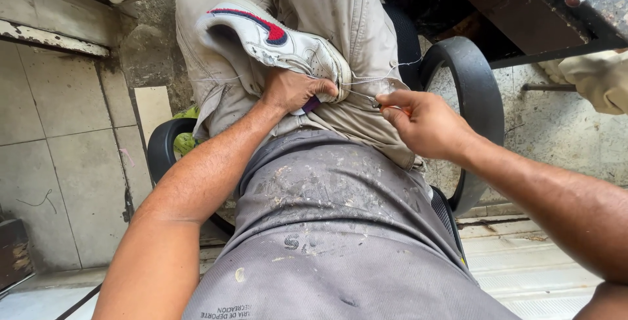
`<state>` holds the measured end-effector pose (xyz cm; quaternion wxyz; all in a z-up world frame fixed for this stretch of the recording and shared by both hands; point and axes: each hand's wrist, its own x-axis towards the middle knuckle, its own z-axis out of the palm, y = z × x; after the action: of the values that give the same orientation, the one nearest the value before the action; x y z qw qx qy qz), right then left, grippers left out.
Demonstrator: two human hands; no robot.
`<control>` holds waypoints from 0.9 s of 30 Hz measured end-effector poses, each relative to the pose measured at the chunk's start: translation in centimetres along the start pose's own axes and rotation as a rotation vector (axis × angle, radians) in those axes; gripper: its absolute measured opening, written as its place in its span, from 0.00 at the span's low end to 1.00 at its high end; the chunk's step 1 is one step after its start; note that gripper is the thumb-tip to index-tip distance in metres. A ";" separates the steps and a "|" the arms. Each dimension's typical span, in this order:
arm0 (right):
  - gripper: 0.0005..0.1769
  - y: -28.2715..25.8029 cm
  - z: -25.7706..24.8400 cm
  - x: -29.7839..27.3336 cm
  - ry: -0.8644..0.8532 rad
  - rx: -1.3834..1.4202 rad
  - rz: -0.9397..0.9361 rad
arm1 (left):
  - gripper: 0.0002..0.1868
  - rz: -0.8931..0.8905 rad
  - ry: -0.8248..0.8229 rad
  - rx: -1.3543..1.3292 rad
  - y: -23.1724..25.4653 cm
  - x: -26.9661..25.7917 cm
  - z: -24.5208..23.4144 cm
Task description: Hand-stitching the upper of a white sneaker using a needle and thread
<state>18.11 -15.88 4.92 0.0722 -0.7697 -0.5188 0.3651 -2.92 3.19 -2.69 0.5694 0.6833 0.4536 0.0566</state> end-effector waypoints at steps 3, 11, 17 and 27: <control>0.15 1.0 0.6 -0.2 0.127 -0.239 -0.199 | 0.28 0.013 0.001 0.011 0.1 0.1 -0.1; 0.10 -0.1 -0.6 -1.0 0.133 -0.300 -0.353 | 0.26 0.032 0.015 0.025 0.0 0.0 -0.2; 0.12 0.5 0.1 0.1 0.018 0.080 -0.074 | 0.25 0.046 0.030 0.035 -0.2 -0.2 -0.2; 0.10 0.5 -1.3 -2.2 0.156 -0.245 -0.295 | 0.41 -0.179 -0.059 0.047 2.1 -2.7 -1.1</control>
<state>18.83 -17.65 6.68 0.0706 -0.7145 -0.6591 0.2239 -3.99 2.27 0.67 0.5690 0.6545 0.4971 -0.0256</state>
